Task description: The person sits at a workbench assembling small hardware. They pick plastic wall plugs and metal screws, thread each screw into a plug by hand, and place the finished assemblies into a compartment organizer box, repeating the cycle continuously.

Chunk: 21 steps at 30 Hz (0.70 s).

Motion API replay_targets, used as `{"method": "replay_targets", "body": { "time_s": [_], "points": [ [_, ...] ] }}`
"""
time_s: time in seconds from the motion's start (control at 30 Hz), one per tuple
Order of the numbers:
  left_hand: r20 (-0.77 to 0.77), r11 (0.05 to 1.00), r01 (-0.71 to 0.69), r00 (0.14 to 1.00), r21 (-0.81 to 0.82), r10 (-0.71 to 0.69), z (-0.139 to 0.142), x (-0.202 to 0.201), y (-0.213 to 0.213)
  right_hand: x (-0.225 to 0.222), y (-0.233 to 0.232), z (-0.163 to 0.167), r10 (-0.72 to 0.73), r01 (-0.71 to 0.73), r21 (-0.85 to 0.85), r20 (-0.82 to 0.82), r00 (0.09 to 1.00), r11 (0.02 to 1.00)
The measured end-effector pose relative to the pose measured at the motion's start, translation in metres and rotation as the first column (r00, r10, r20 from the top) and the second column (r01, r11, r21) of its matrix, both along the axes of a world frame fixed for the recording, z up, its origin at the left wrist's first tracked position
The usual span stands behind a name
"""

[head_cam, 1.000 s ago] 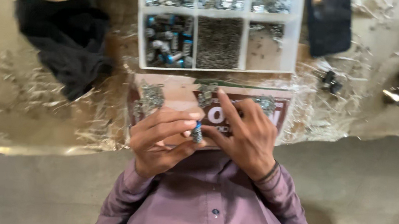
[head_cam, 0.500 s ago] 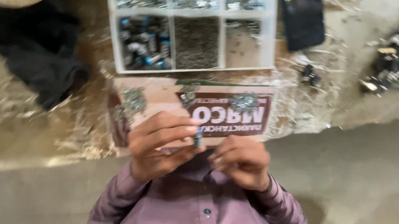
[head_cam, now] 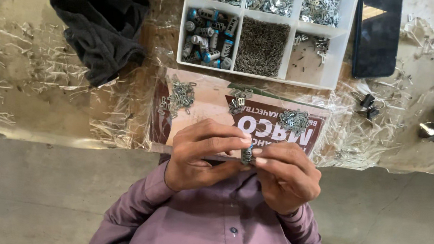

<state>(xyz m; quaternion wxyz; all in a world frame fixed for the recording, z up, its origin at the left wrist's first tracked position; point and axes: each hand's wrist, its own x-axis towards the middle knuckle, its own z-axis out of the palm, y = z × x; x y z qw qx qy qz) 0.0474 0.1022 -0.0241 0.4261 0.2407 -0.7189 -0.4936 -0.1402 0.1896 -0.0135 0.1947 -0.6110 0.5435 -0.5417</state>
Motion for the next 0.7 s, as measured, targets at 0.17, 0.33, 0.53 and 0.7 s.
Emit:
{"method": "replay_targets", "body": {
  "time_s": [0.17,0.33,0.53,0.7],
  "points": [
    [0.050,0.999,-0.012,0.999,-0.043,0.014,0.002,-0.001,-0.002,-0.002,-0.004,0.001,-0.022,0.009,-0.076,-0.170,0.985,0.997],
    [0.044,0.993,-0.050,0.997,-0.110,0.055,0.002,-0.008,-0.003,0.002,0.003,-0.003,-0.031,0.019,0.080,0.159,0.987,0.997],
    [0.094,0.986,0.136,0.987,-0.092,-0.128,-0.003,-0.008,0.003,-0.006,0.017,-0.012,-0.071,-0.064,0.304,0.414,0.907,0.951],
    [0.179,0.988,0.151,0.973,-0.026,-0.144,-0.002,-0.015,0.004,-0.045,0.019,-0.014,-0.049,-0.093,0.375,0.352,0.935,0.923]
  ]
}}
